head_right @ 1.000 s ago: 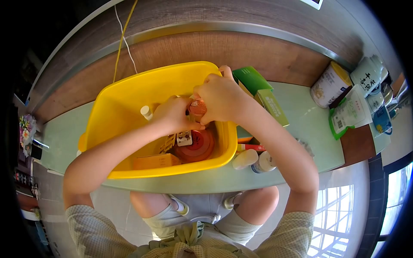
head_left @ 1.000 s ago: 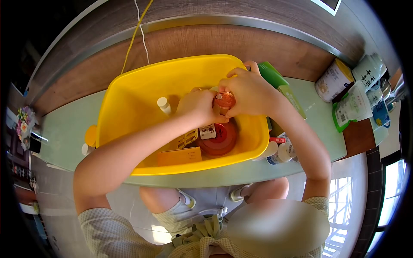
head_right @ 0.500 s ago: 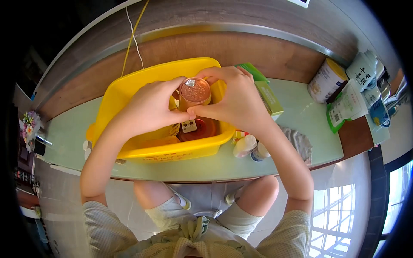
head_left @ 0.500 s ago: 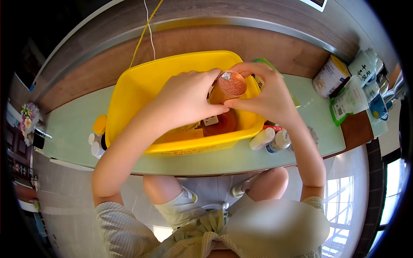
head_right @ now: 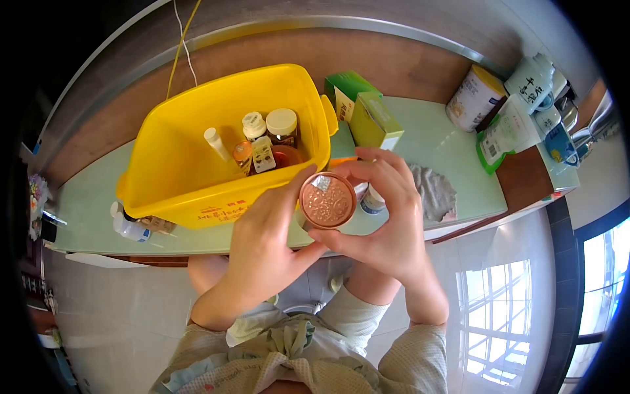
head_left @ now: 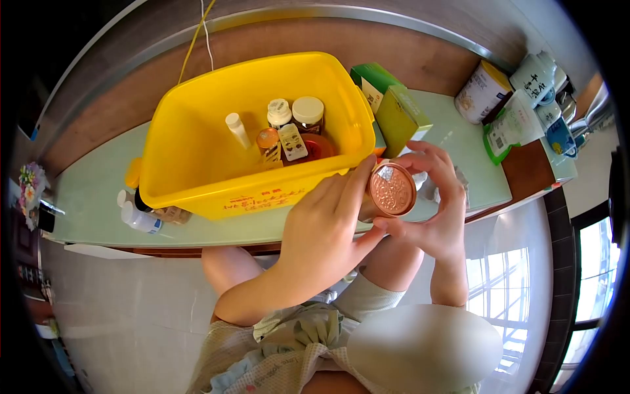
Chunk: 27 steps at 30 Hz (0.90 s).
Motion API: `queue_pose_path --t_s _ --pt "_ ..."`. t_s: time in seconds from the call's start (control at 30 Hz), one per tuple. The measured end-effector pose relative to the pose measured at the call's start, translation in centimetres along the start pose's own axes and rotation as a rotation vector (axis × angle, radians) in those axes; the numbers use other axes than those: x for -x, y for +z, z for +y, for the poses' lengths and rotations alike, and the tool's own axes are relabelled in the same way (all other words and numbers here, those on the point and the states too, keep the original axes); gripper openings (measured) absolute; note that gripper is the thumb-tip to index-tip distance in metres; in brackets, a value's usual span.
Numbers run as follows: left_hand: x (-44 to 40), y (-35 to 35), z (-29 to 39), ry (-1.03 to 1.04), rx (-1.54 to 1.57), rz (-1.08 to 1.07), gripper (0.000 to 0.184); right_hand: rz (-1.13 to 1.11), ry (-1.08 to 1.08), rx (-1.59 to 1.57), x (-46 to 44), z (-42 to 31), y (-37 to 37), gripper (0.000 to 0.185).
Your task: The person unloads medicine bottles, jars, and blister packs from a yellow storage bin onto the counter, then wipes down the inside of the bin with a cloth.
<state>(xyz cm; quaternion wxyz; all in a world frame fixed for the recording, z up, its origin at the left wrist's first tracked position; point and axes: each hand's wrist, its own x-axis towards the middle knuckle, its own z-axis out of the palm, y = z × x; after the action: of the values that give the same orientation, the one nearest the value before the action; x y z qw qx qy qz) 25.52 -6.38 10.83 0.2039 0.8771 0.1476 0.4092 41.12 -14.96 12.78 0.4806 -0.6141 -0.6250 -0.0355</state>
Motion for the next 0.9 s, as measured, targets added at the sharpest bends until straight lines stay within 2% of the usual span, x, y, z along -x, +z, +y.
queue_pose_path --t_s 0.27,0.37,0.57,0.67,0.77,0.9 --pt "3.7 5.3 -1.7 -0.058 0.144 -0.022 0.075 0.101 0.150 0.031 5.5 2.2 1.9 0.052" --pt "5.2 8.0 -2.3 -0.196 0.211 -0.076 0.076 0.091 0.308 0.076 7.0 2.8 2.8 0.051" --pt "6.0 11.2 -2.9 -0.217 0.118 -0.131 0.075 0.165 0.365 0.128 9.6 5.5 4.1 0.050" --pt "6.2 12.3 -3.0 -0.196 0.100 -0.089 0.075 0.175 0.388 0.137 10.1 6.3 4.2 0.050" --pt "6.6 13.4 -3.1 -0.262 0.183 -0.080 0.071 0.170 0.489 0.095 10.2 6.2 4.4 0.051" --pt "6.7 14.0 -3.5 -0.249 0.107 -0.062 0.063 0.177 0.482 0.137 10.5 6.9 4.9 0.053"
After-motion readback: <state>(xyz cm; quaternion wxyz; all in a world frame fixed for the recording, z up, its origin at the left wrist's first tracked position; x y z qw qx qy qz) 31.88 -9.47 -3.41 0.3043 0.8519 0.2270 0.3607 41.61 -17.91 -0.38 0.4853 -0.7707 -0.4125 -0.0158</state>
